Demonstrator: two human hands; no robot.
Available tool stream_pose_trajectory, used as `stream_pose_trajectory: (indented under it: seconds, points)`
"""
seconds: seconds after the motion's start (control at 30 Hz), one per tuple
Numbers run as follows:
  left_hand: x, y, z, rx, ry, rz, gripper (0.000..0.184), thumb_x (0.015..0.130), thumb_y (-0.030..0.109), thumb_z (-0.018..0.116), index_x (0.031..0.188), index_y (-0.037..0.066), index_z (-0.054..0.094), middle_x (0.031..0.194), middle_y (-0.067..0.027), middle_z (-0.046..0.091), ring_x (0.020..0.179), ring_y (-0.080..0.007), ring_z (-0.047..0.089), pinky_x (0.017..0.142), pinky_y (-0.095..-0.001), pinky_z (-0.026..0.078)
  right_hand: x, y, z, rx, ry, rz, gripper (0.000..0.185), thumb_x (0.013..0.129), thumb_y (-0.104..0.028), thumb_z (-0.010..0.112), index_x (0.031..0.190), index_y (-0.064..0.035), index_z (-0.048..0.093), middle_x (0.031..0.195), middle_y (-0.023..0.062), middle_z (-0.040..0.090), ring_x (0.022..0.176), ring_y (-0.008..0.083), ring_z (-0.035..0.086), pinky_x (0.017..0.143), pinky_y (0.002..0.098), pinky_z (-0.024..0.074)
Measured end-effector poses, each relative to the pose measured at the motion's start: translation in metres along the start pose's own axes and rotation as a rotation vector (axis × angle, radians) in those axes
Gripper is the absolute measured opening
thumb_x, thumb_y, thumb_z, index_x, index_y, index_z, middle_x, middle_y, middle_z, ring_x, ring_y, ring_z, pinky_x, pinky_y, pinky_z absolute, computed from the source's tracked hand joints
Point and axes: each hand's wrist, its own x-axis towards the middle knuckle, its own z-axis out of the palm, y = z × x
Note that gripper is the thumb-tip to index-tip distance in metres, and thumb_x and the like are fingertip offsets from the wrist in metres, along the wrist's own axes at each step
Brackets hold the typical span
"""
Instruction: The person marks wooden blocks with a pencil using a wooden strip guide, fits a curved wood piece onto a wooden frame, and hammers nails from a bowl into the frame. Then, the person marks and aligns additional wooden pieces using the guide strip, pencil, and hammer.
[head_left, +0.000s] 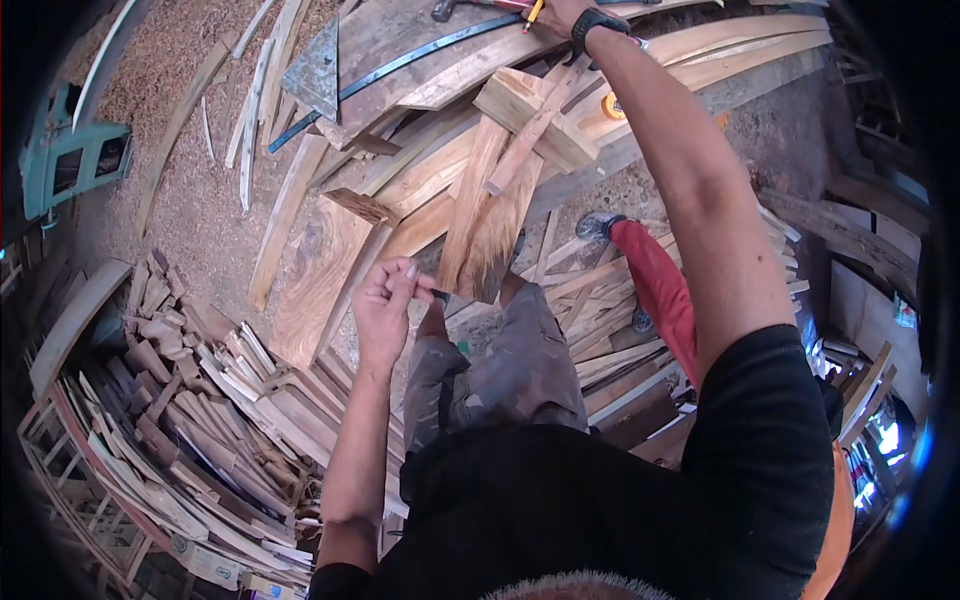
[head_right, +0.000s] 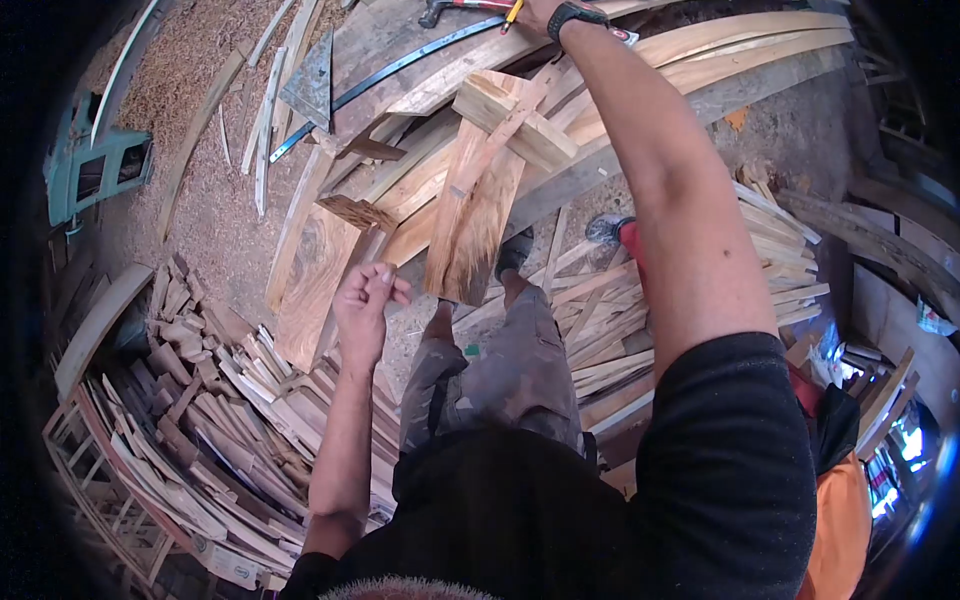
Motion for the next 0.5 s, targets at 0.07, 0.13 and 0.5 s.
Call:
stream_pose_trajectory:
  seconds: [0.07,0.13,0.5]
  points:
    - [0.013,0.017,0.009,-0.033,0.065,0.023,0.019,0.107,0.017,0.060,0.111,-0.001,0.064,0.091,-0.0117,0.074,0.074,-0.0149,0.068,0.072,-0.0296,0.057,-0.011,0.012,0.006,0.075,0.065,-0.055,0.030,0.088,-0.027,0.067,0.110,-0.0080,0.073,0.098,0.0248,0.075,0.096,0.0448,0.072,0.085,0.0517,0.0565]
    - [0.025,0.041,0.022,-0.061,0.074,-0.003,0.020,0.108,0.019,0.060,0.109,0.000,0.064,0.098,-0.0130,0.076,0.079,-0.0162,0.070,0.077,-0.0310,0.058,-0.059,-0.006,-0.020,0.395,0.390,0.013,0.034,0.090,-0.031,0.070,0.114,-0.0068,0.070,0.097,0.0241,0.074,0.092,0.0462,0.070,0.080,0.0521,0.0552]
    - [0.086,0.074,0.102,0.002,-0.232,0.018,0.022,0.107,0.020,0.062,0.111,-0.001,0.066,0.130,-0.0168,0.068,0.104,-0.0159,0.068,0.090,-0.0306,0.057,-0.228,-0.059,0.033,0.906,0.170,0.436,0.042,0.100,-0.037,0.070,0.122,-0.0007,0.069,0.084,0.0131,0.072,0.077,0.0225,0.068,0.073,0.0359,0.0534]
